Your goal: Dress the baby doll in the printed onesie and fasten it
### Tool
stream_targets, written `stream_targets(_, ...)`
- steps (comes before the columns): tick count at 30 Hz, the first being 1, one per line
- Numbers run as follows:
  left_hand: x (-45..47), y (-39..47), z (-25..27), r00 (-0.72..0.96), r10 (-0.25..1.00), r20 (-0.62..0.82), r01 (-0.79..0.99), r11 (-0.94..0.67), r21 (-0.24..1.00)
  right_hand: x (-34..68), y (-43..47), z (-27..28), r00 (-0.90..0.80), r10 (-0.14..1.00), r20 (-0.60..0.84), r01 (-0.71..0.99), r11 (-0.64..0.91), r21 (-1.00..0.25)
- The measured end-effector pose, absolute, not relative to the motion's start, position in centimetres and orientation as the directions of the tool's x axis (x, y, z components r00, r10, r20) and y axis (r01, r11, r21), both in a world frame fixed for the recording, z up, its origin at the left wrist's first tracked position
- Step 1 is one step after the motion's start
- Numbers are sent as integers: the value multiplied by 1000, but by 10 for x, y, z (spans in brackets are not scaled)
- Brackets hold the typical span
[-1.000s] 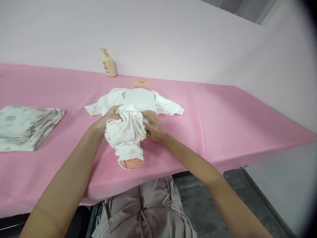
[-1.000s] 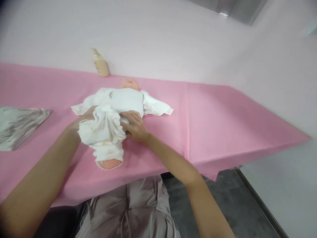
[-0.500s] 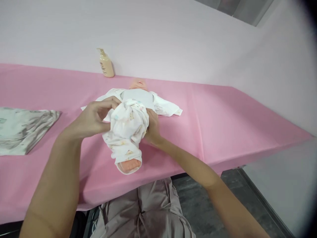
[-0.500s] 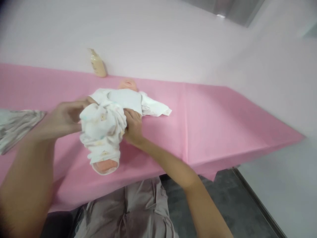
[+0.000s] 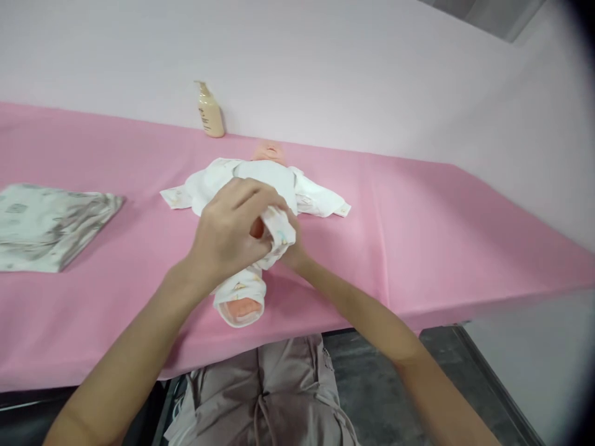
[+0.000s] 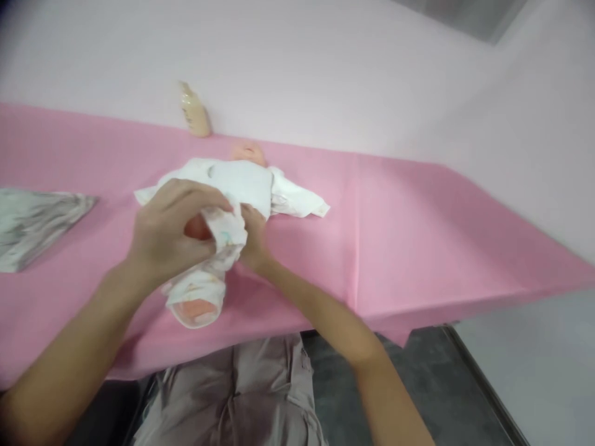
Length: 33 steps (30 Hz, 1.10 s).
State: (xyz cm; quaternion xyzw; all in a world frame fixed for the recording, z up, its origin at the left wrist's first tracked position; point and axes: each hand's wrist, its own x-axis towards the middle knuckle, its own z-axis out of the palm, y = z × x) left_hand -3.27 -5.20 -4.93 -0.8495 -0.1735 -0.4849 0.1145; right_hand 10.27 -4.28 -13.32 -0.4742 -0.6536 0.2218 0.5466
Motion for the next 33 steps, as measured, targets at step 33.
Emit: stream_targets(33,-6,-88,-78,772,-344,535,61,-797,-601,166,-5,-103,252,945,208,51,202,-978)
